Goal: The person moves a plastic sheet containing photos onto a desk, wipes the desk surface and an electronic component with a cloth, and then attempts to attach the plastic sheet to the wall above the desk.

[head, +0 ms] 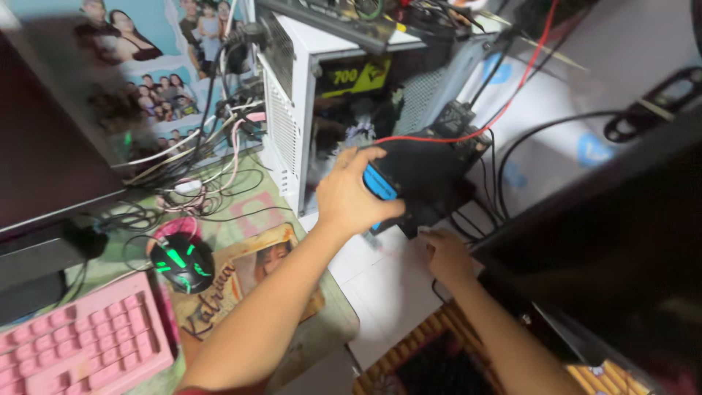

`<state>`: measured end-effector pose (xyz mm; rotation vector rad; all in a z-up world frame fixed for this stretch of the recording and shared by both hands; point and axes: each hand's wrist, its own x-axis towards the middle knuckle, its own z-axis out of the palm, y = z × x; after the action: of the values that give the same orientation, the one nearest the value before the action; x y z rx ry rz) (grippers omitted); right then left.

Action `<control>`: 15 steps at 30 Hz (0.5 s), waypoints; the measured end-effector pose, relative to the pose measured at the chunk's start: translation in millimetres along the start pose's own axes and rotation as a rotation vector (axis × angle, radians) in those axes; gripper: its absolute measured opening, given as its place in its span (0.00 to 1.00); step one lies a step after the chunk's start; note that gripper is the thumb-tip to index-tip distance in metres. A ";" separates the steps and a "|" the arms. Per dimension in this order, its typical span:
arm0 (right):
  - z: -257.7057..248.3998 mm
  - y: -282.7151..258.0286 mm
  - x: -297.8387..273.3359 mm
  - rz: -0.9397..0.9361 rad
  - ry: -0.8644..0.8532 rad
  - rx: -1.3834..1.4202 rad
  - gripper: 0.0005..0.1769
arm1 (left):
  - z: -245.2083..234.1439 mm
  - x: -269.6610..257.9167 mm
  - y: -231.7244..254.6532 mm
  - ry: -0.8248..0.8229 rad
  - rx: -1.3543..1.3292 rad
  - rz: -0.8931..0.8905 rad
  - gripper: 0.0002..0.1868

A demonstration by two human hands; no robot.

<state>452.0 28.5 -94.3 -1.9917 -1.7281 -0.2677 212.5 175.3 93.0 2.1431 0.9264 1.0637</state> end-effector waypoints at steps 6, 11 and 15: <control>4.2 4.8 -15.0 -0.074 -0.039 -0.134 0.21 | 25.7 -8.3 -23.6 0.124 -0.068 0.095 0.38; 5.7 3.0 -18.4 -0.081 -0.207 -0.285 0.25 | 48.7 -10.3 -43.9 0.297 -0.193 0.246 0.34; 10.8 0.3 -10.3 0.042 -0.326 -0.522 0.20 | 62.5 -1.7 -49.0 0.311 -0.169 0.234 0.34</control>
<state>448.6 24.6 -108.3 -2.5592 -1.9581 -0.4350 247.7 192.1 23.8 2.0143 0.6992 1.5675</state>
